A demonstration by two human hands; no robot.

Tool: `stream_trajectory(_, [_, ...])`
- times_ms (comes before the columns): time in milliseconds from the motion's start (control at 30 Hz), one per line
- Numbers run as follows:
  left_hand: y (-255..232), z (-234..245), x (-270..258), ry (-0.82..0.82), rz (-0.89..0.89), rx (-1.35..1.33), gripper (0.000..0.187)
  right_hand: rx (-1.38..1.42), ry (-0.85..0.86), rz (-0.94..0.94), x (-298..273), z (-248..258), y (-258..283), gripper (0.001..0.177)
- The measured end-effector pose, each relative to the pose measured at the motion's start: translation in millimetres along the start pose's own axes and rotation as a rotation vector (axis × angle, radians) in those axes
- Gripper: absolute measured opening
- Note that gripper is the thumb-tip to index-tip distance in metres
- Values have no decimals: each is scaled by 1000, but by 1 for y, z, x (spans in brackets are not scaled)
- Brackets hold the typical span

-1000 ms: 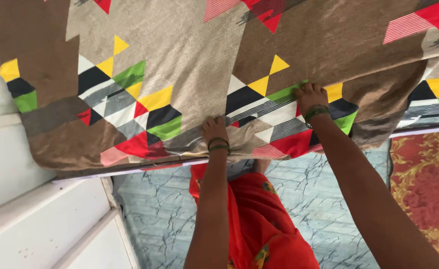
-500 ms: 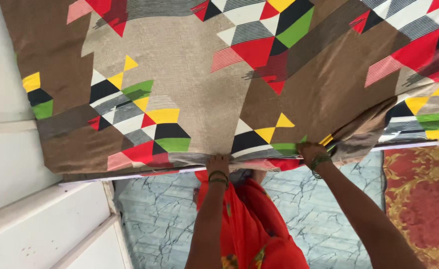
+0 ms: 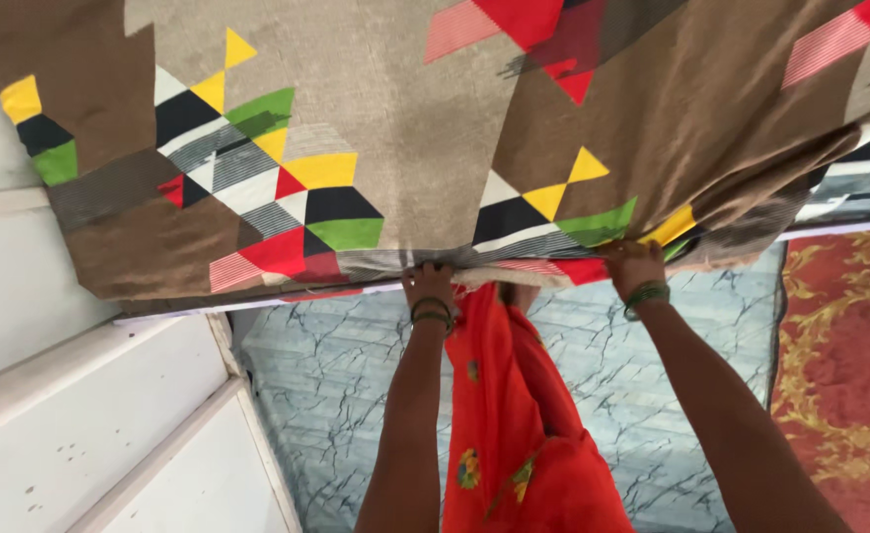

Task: The person spreads a bedsheet over a mattress, tucks the edges under the mattress by hand, and then places pillows and additional bedding on top.

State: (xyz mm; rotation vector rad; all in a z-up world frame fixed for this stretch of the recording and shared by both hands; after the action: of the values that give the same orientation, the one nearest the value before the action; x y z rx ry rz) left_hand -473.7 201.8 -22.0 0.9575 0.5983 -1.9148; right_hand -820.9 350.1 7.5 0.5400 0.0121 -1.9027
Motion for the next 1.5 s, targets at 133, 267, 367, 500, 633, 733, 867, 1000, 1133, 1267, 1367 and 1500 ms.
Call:
stream_trajectory(133, [1,1,-5,-378,-256,-34,25,142,-308,80,-27,8,3,12])
stream_trajectory(267, [-10,-43,-32,-272,-519,145,39,-182,-138,77,-82,-9,6,19])
stream_trajectory(367, [-9,-74,-56,-266,-490,38,41,-210,119,-31,-99,-35,0,24])
stream_trajectory(500, [4,-78,-73,-278,-332,-167,48,67,88,-127,-96,-45,15,26])
stream_trajectory(633, [4,-44,-48,-640,-256,-585,50,472,-199,-247,-60,-47,40,18])
stream_trajectory(733, [17,-67,26,-470,97,-1468,47,1272,-180,-551,-9,-90,32,27])
stream_trajectory(867, [16,-74,89,-238,638,-2397,46,682,22,-354,18,-90,73,21])
stream_trajectory(1000, [8,-73,101,-256,753,-2628,51,213,-2,295,-19,-36,157,11])
stream_trajectory(1133, [1,-46,95,-249,710,-2756,51,166,164,462,-21,5,190,54])
stream_trajectory(1267, [16,21,68,-206,343,-2701,55,346,489,213,43,-11,143,73])
stream_trajectory(1367, [19,49,55,-186,197,-2700,65,274,321,-267,98,-1,24,63])
stream_trajectory(1500, [17,41,49,-225,139,-2771,56,-10,294,-335,110,-15,-24,65])
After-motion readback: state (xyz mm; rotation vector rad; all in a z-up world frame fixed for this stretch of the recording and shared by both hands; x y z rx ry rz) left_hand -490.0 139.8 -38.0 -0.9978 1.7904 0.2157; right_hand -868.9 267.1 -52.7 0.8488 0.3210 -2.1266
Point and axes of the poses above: each hand's wrist, its own x-axis towards the middle knuckle, its own z-axis out of the back of the hand, y = z × x, the point moved 7 cm from there along x, towards the middle knuckle, and after that the axes turned 5 degrees about -z, right-handed, at the moved point
